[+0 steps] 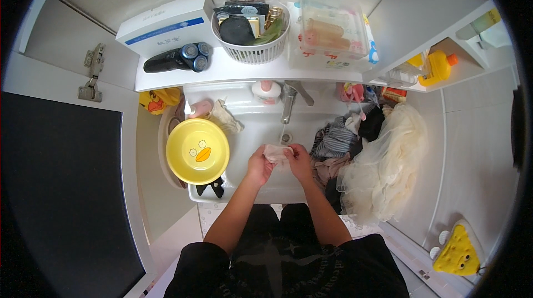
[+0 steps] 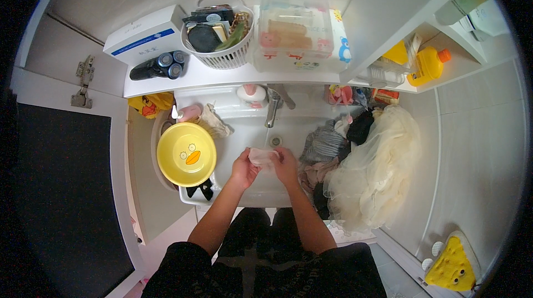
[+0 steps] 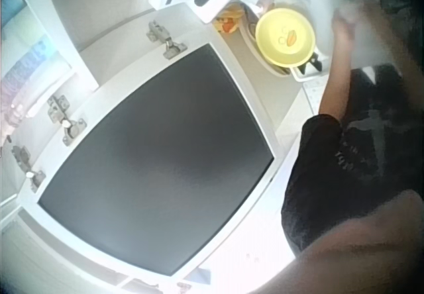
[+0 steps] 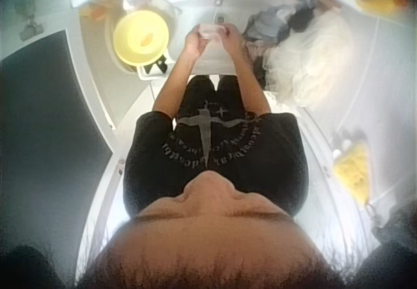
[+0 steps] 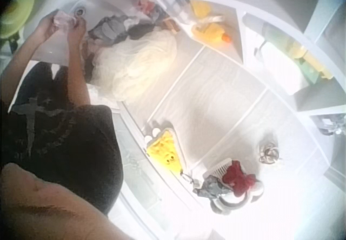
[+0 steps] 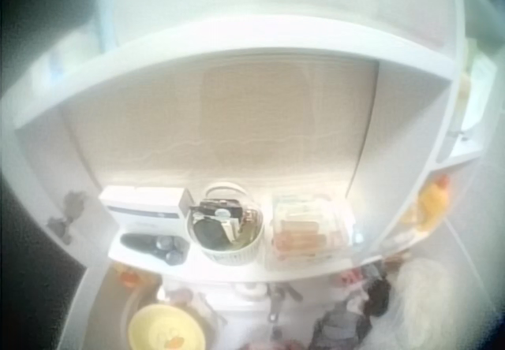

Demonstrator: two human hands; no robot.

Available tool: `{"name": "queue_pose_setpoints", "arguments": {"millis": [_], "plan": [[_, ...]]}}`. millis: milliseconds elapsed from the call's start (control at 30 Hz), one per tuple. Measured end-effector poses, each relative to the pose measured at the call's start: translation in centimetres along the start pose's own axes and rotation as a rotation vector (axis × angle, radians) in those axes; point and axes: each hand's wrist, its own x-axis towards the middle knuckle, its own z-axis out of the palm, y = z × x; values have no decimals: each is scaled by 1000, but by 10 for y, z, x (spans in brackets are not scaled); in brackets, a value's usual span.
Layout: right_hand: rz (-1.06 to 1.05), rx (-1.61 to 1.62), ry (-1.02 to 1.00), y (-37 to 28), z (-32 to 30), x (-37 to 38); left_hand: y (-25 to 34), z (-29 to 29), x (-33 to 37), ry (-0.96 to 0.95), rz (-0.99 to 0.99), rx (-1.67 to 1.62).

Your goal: The person turns on the faucet to wet a cloth, rubs a bar of soap onto it, and scrubs the cloth by hand over the sink.

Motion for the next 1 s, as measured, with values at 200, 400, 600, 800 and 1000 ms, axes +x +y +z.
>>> {"name": "queue_pose_setpoints", "arguments": {"millis": [200,400,600,800,1000], "plan": [[314,502,-260,-16,2,-6,2,1,-8,-173,85,-44],[306,472,-291,3,-7,-1,13,18,-20,-169,46,125],[375,651,-40,-5,-1,8,20,18,-32,-180,13,363],[482,664,-34,19,-8,10,34,13,-29,-279,-24,408],[395,711,22,22,-9,8,40,5,-23,-83,226,914]]}}
